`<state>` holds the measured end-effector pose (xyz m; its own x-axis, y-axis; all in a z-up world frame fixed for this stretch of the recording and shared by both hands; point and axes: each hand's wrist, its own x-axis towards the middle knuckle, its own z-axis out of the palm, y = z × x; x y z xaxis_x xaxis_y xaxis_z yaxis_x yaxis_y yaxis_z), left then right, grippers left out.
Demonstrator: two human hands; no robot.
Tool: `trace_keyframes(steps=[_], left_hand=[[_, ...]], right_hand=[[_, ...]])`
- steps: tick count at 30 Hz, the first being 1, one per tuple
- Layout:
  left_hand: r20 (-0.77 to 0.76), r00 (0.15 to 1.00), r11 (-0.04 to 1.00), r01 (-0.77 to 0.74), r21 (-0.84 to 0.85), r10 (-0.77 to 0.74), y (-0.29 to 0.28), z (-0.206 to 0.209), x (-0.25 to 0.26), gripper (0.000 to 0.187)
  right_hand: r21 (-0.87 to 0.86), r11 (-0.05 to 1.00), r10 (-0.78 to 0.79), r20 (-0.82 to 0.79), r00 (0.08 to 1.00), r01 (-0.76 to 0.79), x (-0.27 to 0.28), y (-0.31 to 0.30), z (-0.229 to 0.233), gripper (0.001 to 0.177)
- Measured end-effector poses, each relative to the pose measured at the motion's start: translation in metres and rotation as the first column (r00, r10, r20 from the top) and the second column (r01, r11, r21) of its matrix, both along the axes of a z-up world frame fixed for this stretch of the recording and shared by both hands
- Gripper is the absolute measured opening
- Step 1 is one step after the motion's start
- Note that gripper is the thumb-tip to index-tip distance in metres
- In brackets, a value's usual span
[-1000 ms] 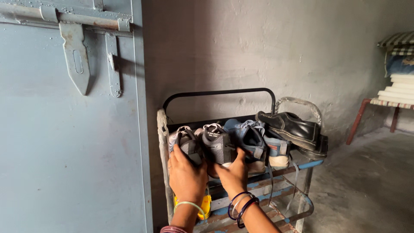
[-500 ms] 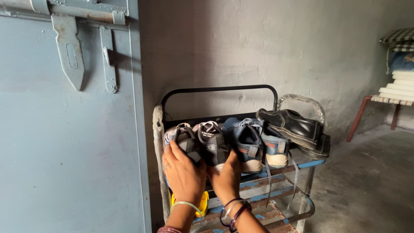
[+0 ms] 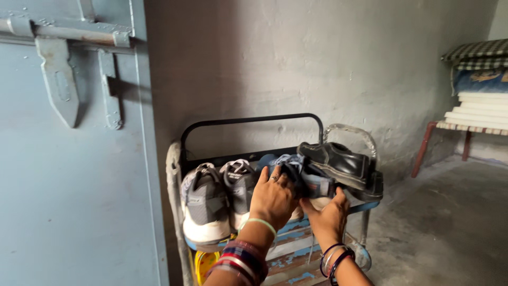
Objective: The person sits on the floor and wipes a pair of black shoes with a red cloth. They clean each shoe thoroughly, then place the pair on a metal shoe rack.
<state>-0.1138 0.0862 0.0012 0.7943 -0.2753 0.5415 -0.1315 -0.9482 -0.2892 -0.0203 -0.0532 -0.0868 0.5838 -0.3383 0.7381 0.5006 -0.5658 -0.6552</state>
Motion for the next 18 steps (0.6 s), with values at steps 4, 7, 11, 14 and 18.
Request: trace_keyframes(steps=[4, 7, 11, 14, 18], left_hand=[[-0.154, 0.986, 0.998, -0.062, -0.015, 0.059, -0.002, 0.008, 0.031, 0.051], [-0.202, 0.976, 0.996, -0.082, -0.022, 0.075, 0.001, 0.003, 0.045, 0.056], [-0.154, 0.985, 0.997, -0.074, -0.01, 0.071, 0.006, 0.0, 0.047, 0.045], [-0.137, 0.988, 0.997, -0.07, -0.021, 0.066, 0.003, 0.002, 0.044, 0.049], [-0.135, 0.988, 0.996, -0.085, -0.031, 0.08, 0.003, 0.003, 0.038, 0.047]], right_hand=[[0.032, 0.996, 0.085, -0.142, 0.986, -0.081, 0.026, -0.012, -0.011, 0.115], [0.019, 0.995, 0.104, -0.168, 0.98, -0.102, 0.034, -0.016, -0.019, 0.116], [-0.005, 0.992, 0.127, -0.023, 0.992, -0.128, 0.033, -0.012, -0.02, 0.117], [0.031, 0.989, 0.145, -0.048, 0.988, -0.143, 0.034, -0.015, -0.019, 0.097], [0.003, 0.983, 0.186, -0.032, 0.982, -0.186, 0.042, -0.02, -0.019, 0.077]])
